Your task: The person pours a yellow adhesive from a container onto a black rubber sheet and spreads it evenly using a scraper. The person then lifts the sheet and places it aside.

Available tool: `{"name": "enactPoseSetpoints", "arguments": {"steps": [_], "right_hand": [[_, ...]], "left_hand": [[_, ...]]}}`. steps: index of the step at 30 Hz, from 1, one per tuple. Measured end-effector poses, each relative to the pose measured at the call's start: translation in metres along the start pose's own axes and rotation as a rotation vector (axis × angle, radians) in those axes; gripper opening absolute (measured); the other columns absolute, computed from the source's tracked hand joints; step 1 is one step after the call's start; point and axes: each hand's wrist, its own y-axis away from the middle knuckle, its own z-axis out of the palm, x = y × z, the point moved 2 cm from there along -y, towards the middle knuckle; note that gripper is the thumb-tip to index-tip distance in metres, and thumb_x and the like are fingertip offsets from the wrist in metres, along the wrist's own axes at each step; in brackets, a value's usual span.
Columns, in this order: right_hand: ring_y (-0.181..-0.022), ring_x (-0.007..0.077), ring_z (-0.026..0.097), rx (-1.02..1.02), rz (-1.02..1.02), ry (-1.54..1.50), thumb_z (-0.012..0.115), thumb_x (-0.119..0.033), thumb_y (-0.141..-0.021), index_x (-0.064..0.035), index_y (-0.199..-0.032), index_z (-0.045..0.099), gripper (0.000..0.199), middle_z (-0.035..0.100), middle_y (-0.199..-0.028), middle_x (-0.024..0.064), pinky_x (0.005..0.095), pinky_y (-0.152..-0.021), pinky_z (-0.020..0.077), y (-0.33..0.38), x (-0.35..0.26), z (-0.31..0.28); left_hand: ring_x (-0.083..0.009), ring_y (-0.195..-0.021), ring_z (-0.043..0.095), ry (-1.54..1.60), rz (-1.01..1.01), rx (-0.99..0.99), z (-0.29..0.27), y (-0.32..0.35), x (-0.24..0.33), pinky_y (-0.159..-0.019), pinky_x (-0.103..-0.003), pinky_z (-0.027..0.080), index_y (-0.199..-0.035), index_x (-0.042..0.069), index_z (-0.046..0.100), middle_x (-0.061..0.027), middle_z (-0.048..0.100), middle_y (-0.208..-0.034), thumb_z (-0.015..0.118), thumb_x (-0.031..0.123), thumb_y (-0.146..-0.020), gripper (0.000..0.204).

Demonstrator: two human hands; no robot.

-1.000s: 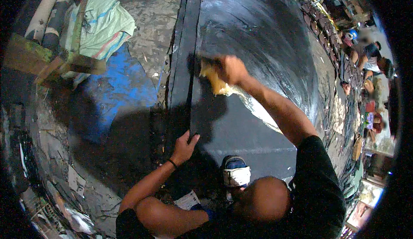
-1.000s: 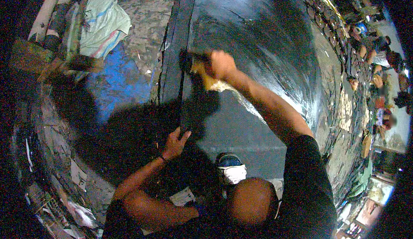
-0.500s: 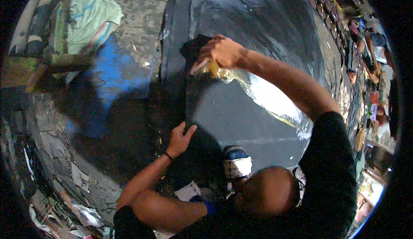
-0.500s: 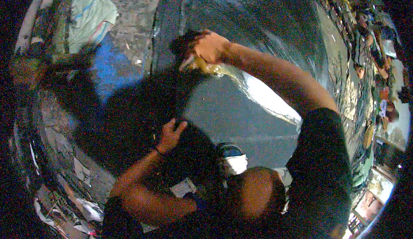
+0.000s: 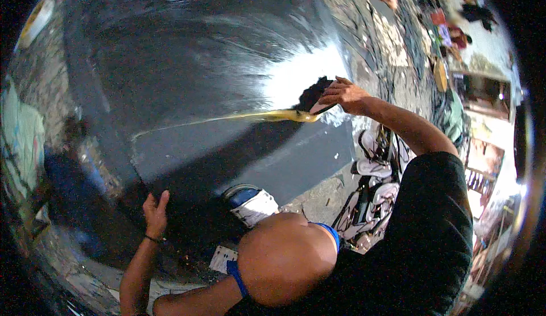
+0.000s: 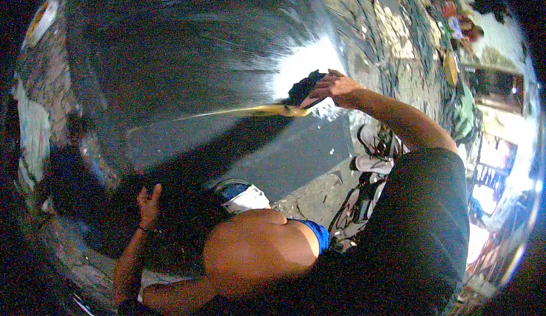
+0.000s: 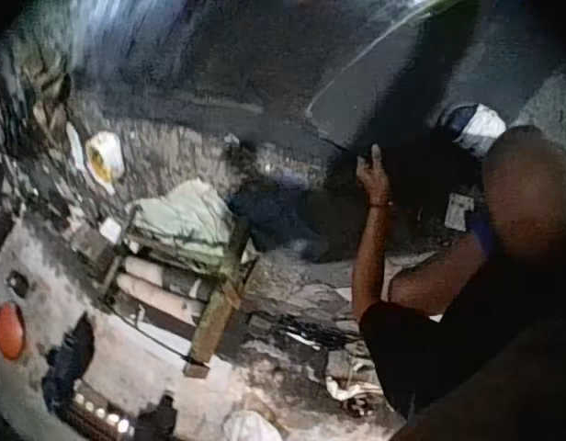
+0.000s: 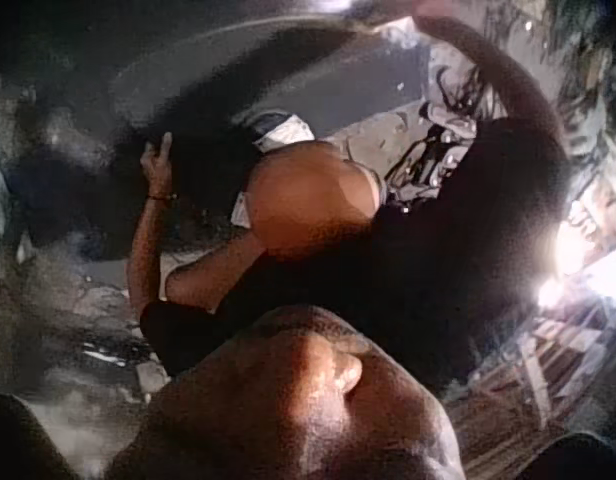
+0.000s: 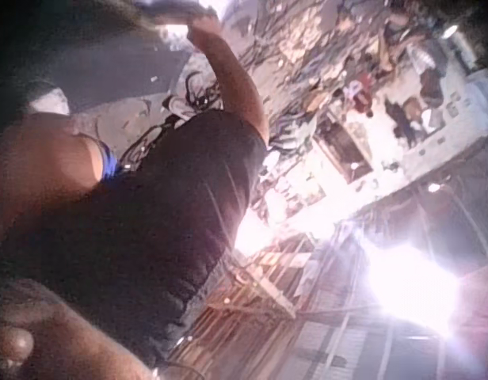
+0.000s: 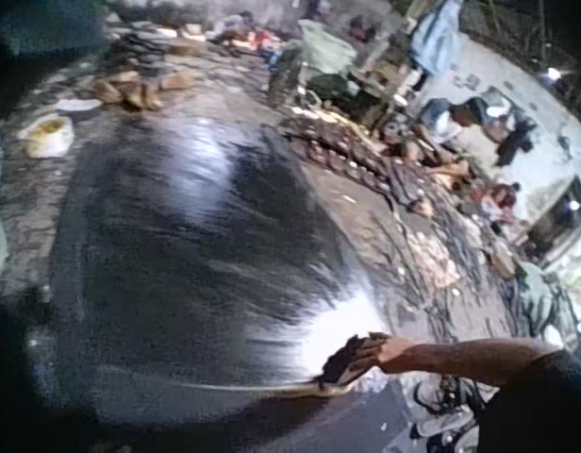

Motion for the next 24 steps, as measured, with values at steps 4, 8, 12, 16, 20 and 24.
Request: {"name": "enactPoseSetpoints", "arguments": {"steps": [4,8,12,16,20,24], "right_hand": [[-0.125,0.0232,0.054,0.129,0.220,-0.120,0.059,0.000,-0.077,-0.0182,-0.125,0.063,0.051,0.062,-0.128,0.0014,0.0544,-0.112,0.0322,0.075,-0.007,0.058],[-0.112,0.0302,0.062,0.196,0.529,-0.536,0.053,-0.002,-0.087,-0.0111,-0.127,0.060,0.041,0.065,-0.123,0.0119,0.0444,-0.096,0.0487,0.080,-0.046,0.029],[-0.087,0.0279,0.070,0.707,0.972,-0.659,0.061,-0.010,-0.092,-0.0043,-0.116,0.063,0.024,0.070,-0.096,0.0175,0.0360,-0.077,0.0530,0.105,-0.079,-0.001],[-0.077,0.0122,0.062,1.156,1.027,-0.880,0.066,-0.018,-0.094,0.0041,-0.106,0.062,0.026,0.070,-0.088,0.0091,0.0287,-0.068,0.0511,0.116,-0.082,-0.030],[-0.071,0.0122,0.061,0.997,1.137,-0.884,0.067,-0.023,-0.092,0.0056,-0.097,0.064,0.029,0.069,-0.082,0.0074,0.0302,-0.064,0.0502,0.116,-0.053,-0.003],[-0.079,0.0405,0.068,0.660,1.183,-0.590,0.059,-0.028,-0.092,0.0058,-0.101,0.063,0.035,0.068,-0.090,0.0258,0.0481,-0.068,0.0527,0.068,-0.039,0.039]], "left_hand": [[-0.0093,-0.087,0.055,-0.054,0.194,-0.012,0.001,-0.011,-0.009,-0.079,-0.027,0.046,-0.105,0.003,0.065,0.0021,0.064,-0.099,0.066,0.018,-0.095,0.018],[-0.0056,-0.072,0.051,0.016,0.106,0.005,-0.015,-0.022,-0.048,-0.063,-0.025,0.042,-0.098,0.006,0.063,0.0047,0.061,-0.085,0.070,0.027,-0.093,0.022],[-0.0074,-0.076,0.052,0.103,0.048,-0.043,0.010,0.005,-0.001,-0.069,-0.026,0.043,-0.100,0.005,0.063,0.0036,0.062,-0.088,0.071,0.029,-0.091,0.026],[-0.0119,-0.089,0.055,0.095,0.309,0.050,0.009,0.003,-0.008,-0.084,-0.029,0.044,-0.105,0.002,0.064,0.0006,0.064,-0.097,0.070,0.024,-0.091,0.027],[-0.0138,-0.088,0.055,0.212,0.284,0.158,0.016,-0.009,-0.019,-0.083,-0.030,0.045,-0.104,-0.003,0.064,-0.0024,0.065,-0.100,0.068,0.018,-0.091,0.025],[-0.0150,-0.091,0.057,0.186,0.331,0.181,0.009,-0.017,-0.003,-0.086,-0.031,0.045,-0.109,-0.005,0.064,-0.0059,0.067,-0.103,0.067,0.019,-0.092,0.030]]}}
